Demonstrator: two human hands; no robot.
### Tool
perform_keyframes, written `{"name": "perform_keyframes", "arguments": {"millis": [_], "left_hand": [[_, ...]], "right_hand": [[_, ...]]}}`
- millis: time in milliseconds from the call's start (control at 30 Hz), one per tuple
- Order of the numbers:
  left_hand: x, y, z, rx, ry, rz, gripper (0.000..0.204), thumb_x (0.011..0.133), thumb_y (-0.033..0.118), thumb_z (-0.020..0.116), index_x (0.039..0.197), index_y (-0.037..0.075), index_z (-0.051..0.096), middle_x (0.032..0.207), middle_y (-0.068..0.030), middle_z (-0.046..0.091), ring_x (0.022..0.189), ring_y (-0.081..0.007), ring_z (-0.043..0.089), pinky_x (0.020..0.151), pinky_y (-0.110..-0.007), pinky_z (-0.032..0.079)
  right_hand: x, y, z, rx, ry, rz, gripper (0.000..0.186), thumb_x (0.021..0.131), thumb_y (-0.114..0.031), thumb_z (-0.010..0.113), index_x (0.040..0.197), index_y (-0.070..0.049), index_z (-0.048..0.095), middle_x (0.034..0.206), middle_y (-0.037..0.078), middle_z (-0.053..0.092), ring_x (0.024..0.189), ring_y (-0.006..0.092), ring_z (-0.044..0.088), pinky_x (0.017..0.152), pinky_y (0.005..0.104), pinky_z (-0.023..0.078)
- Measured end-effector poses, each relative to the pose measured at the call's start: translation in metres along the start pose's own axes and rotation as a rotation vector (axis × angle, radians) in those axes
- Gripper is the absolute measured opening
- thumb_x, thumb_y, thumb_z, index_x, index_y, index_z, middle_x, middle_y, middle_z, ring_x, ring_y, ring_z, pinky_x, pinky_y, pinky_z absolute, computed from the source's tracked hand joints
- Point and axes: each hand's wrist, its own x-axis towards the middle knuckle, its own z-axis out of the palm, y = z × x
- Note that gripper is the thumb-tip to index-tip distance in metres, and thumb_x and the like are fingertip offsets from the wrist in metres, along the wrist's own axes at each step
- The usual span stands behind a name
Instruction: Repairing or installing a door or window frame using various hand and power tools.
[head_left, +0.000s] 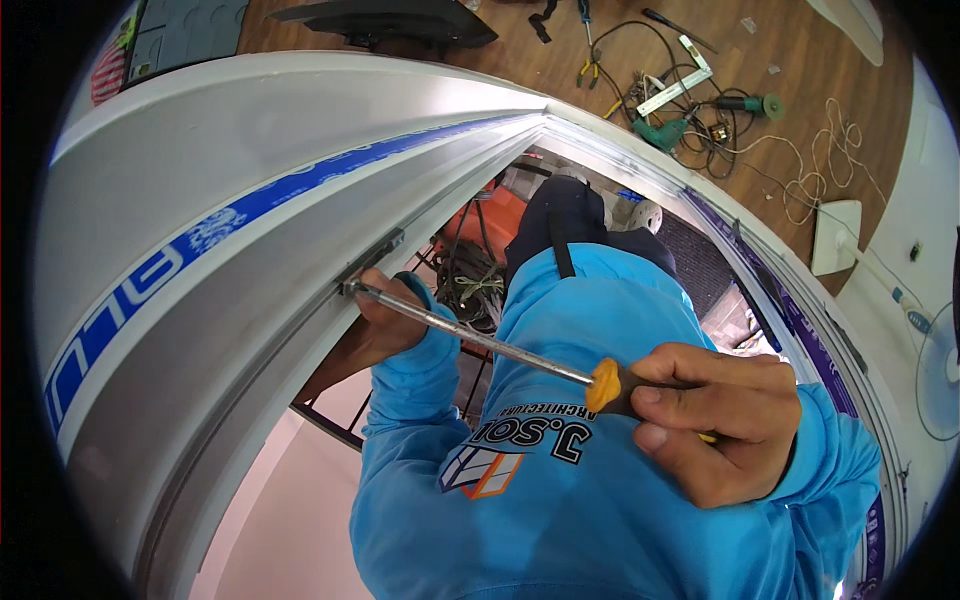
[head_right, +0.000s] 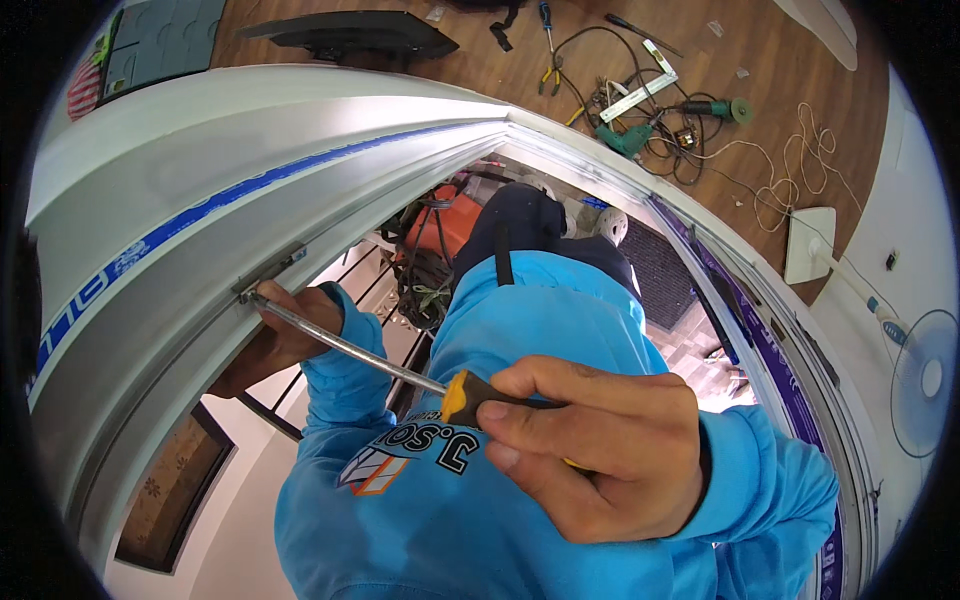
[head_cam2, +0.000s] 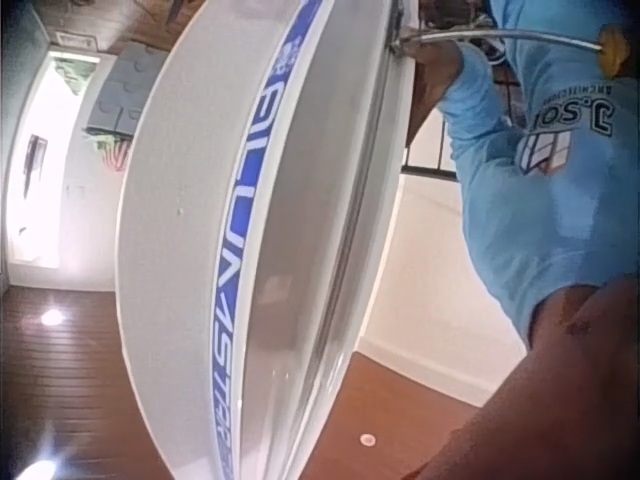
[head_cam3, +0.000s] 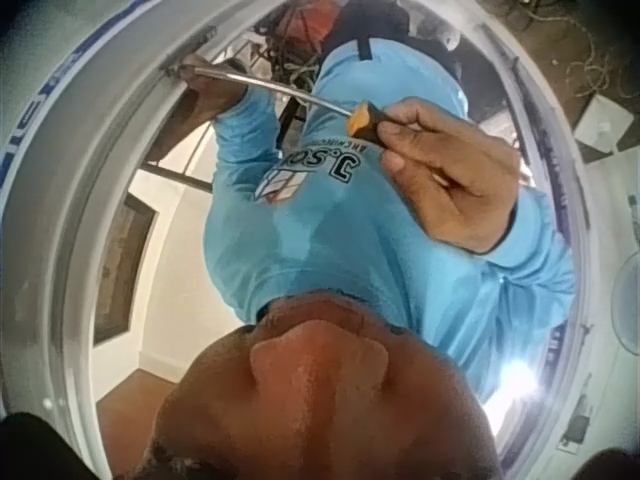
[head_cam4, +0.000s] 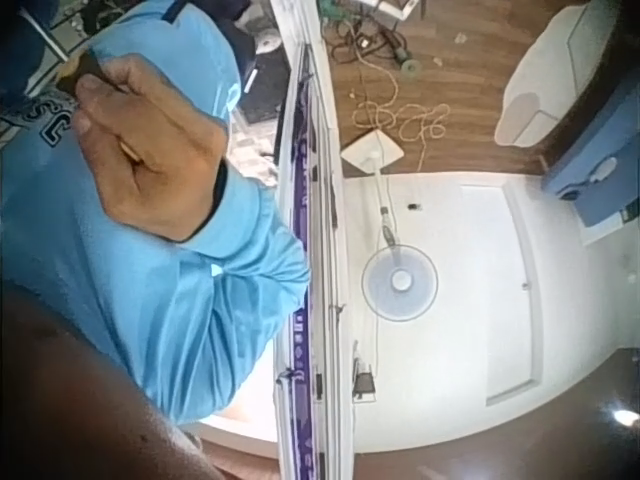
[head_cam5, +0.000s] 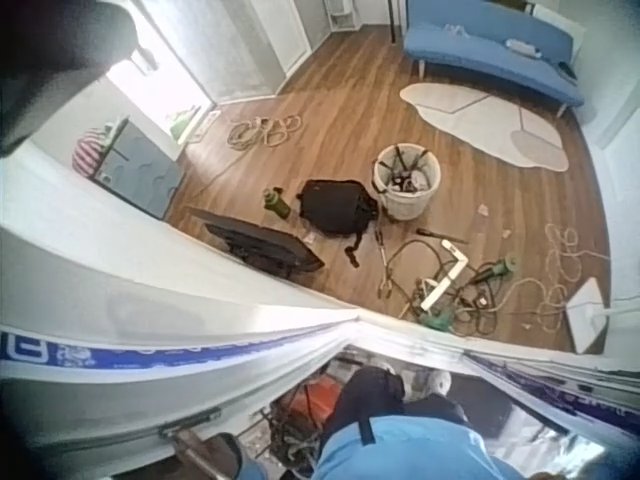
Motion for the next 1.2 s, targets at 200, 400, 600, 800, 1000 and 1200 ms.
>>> {"name": "perform_keyframes", "arguments": {"millis": [200, 400, 600, 800, 1000, 1200], "left_hand": [[-0.018, -0.032, -0.024, 0.232, -0.201, 0.16, 0.085, 0.08, 0.043, 0.064, 0.138, 0.003, 0.017, 0.128, -0.0231, 0.036, 0.126, -0.0351, 0.041, 0.098, -0.049, 0.046], [-0.033, -0.061, -0.039, 0.439, -0.389, 0.327, 0.08, 0.081, 0.033, 0.065, 0.138, 0.005, 0.017, 0.129, -0.0236, 0.037, 0.124, -0.0343, 0.043, 0.095, -0.047, 0.049], [-0.044, -0.092, -0.061, 0.659, -0.532, 0.487, 0.077, 0.083, 0.023, 0.066, 0.139, 0.006, 0.017, 0.13, -0.0241, 0.038, 0.122, -0.0335, 0.046, 0.092, -0.045, 0.052], [-0.007, -0.029, -0.027, 0.203, -0.52, 0.076, 0.081, 0.079, 0.011, 0.071, 0.138, 0.006, 0.017, 0.131, -0.0239, 0.038, 0.12, -0.0306, 0.048, 0.092, -0.043, 0.053], [0.018, 0.009, 0.002, -0.322, 0.012, -0.045, 0.101, 0.071, 0.042, 0.078, 0.134, -0.006, 0.015, 0.122, -0.0238, 0.039, 0.112, -0.0325, 0.052, 0.088, -0.042, 0.055], [0.033, 0.022, 0.004, -0.221, -0.115, -0.088, 0.104, 0.068, 0.05, 0.078, 0.13, -0.012, 0.022, 0.119, -0.0254, 0.041, 0.106, -0.0323, 0.056, 0.083, -0.042, 0.056]], "right_hand": [[0.004, -0.003, -0.004, -0.043, -0.007, -0.012, 0.023, 0.066, 0.007, 0.073, 0.089, 0.002, 0.069, 0.087, 0.019, 0.066, 0.056, 0.0197, 0.065, 0.048, 0.0232, 0.05], [0.011, -0.008, -0.013, -0.012, -0.076, 0.062, 0.025, 0.066, 0.007, 0.072, 0.09, 0.003, 0.068, 0.087, 0.019, 0.066, 0.056, 0.0206, 0.064, 0.047, 0.0238, 0.05], [0.011, -0.01, -0.018, 0.154, -0.114, 0.223, 0.02, 0.072, 0.007, 0.069, 0.092, 0.005, 0.068, 0.09, 0.019, 0.067, 0.06, 0.0159, 0.065, 0.052, 0.0219, 0.049], [-0.001, -0.003, -0.013, 0.456, -0.042, 0.402, 0.019, 0.08, 0.002, 0.067, 0.098, 0.006, 0.066, 0.098, 0.015, 0.068, 0.081, 0.0106, 0.063, 0.069, 0.0227, 0.05], [0.026, -0.022, -0.048, 0.452, -0.238, 0.86, 0.028, 0.086, -0.018, 0.068, 0.107, 0.0, 0.063, 0.089, 0.007, 0.066, 0.078, 0.0074, 0.06, 0.068, 0.0215, 0.048], [0.061, 0.01, -0.145, 0.3, 0.09, 0.348, 0.032, 0.088, -0.02, 0.06, 0.114, 0.0, 0.058, 0.089, 0.008, 0.064, 0.074, 0.0143, 0.063, 0.048, 0.0214, 0.046]]}}
